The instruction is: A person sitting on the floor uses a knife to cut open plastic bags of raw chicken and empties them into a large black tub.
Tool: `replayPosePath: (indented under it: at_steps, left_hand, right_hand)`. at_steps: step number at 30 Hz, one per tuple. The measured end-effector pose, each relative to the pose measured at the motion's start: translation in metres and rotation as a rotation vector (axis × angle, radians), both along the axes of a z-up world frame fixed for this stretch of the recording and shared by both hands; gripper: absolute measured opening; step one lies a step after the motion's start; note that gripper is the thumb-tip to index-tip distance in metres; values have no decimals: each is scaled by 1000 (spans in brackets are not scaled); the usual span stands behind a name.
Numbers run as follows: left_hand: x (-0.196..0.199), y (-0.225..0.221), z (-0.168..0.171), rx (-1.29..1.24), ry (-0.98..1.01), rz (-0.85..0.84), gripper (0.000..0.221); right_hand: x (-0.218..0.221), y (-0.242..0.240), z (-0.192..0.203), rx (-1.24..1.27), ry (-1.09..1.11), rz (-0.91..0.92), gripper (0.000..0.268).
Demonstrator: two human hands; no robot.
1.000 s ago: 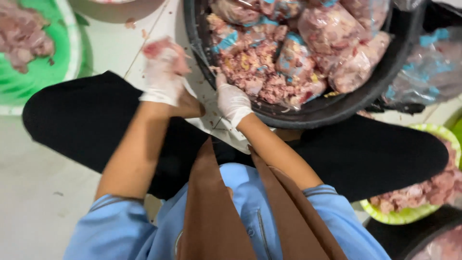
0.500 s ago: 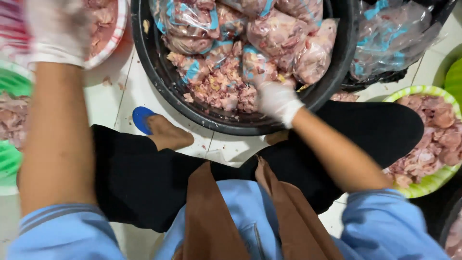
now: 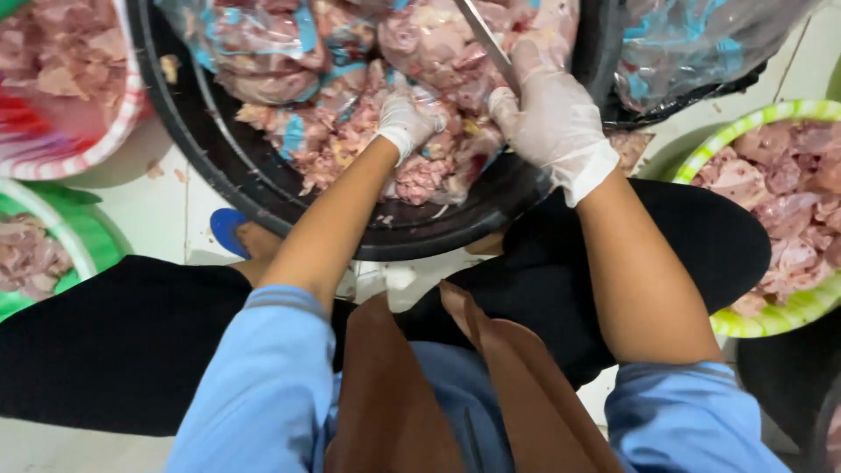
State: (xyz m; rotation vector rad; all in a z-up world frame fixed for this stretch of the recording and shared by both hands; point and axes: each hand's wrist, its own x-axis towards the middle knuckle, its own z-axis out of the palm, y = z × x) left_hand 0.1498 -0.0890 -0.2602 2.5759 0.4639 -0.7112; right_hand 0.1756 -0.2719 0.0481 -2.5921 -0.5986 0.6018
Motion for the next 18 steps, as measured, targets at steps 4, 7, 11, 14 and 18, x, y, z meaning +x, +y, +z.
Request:
replayPosePath:
  at_steps: [4, 7, 11, 14, 18]
  left_hand:
    - [14, -17, 107, -50, 57, 315, 150]
    - [22, -17, 119, -111, 124, 496, 139]
    - [23, -1, 78, -34, -64, 455, 111]
    - [19, -5, 134, -143, 49, 579, 88]
    - [-14, 6, 120, -102, -9, 464, 66]
  right_hand:
    - [4, -14, 11, -59, 51, -26, 26]
    - [6, -24, 16, 6, 24, -36, 26]
    - [2, -31, 15, 58, -64, -1, 39]
    - [1, -37, 6, 52, -118, 10, 52]
    - [-1, -36, 14, 54, -21, -15, 53]
